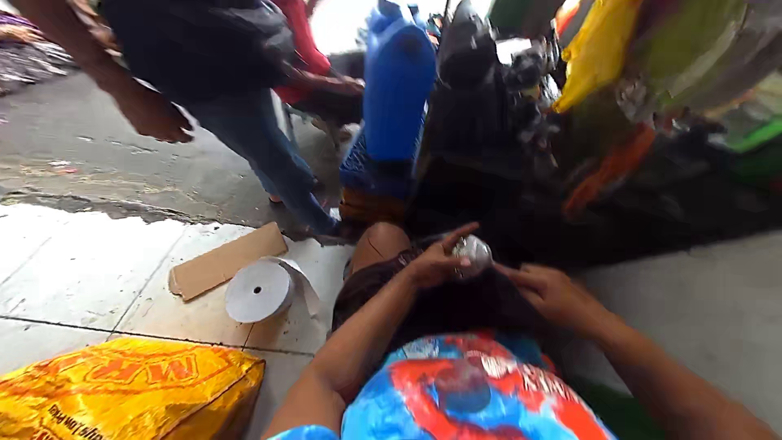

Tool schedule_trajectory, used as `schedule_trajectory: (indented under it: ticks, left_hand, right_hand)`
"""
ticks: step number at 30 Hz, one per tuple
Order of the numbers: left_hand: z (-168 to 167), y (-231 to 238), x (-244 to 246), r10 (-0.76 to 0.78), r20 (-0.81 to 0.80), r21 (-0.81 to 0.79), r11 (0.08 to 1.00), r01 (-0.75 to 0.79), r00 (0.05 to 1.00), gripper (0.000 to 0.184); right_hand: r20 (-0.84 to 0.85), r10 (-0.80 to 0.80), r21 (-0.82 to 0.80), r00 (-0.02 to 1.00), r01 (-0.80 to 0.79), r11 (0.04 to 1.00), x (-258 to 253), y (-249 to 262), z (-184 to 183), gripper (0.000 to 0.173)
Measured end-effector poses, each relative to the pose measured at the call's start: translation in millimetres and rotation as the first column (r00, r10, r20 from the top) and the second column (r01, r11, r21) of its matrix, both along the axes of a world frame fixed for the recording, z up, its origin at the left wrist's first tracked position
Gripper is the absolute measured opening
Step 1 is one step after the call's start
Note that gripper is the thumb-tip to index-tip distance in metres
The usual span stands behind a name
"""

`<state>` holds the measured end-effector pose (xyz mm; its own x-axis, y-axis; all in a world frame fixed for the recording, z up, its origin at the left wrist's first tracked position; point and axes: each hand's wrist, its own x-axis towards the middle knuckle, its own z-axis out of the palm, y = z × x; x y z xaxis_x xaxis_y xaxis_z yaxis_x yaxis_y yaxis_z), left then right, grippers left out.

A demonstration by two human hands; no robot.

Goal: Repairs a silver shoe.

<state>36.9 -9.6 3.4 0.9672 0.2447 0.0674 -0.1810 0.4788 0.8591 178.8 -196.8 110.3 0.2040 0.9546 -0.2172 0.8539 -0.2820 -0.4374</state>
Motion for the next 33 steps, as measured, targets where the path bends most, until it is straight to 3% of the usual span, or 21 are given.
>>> schedule_trajectory:
  ticks: [4, 12, 17, 23, 27, 30, 33]
  left_hand:
    - [-14, 0, 2, -0.044, -0.033, -0.070, 0.997, 0.042, 0.999, 0.097]
    - [-18, 0, 3, 0.113, 0.003, -0.245, 0.964, -0.109, 0.994, 0.072]
    - [-21, 4, 4, 0.098, 0.035, -0.267, 0.960, -0.085, 0.995, 0.084]
    - [-18, 10, 1, -0.033, 0.055, -0.159, 0.986, 0.042, 0.998, 0.094]
    - [-17, 9, -1, 0.004, 0.022, -0.129, 0.992, -0.001, 1.000, 0.099]
    - [-21, 11, -4, 0.080, 0.081, -0.168, 0.984, -0.066, 0.993, 0.092]
    - [-24, 16, -8, 0.104, 0.155, -0.230, 0.971, -0.066, 0.982, 0.083]
  right_hand:
    - [-0.035, -0.004, 0.028, 0.999, 0.005, 1.000, 3, 0, -8, 0.044]
    - [-0.045, 0.023, 0.098, 0.999, -0.018, 0.995, 7, 12, -18, 0.049]
    - [-0.041, 0.042, 0.152, 0.998, -0.035, 0.988, 9, 13, -22, 0.048]
    - [-0.006, 0.065, 0.152, 0.998, -0.063, 0.986, -2, 3, -24, 0.049]
    - [0.002, 0.028, 0.181, 1.000, -0.028, 0.983, -6, 3, -28, 0.050]
    - [-0.066, 0.042, 0.221, 0.997, -0.027, 0.975, -9, 11, -29, 0.046]
    - [-0.248, 0.054, 0.206, 0.967, -0.002, 0.979, -4, 14, -23, 0.040]
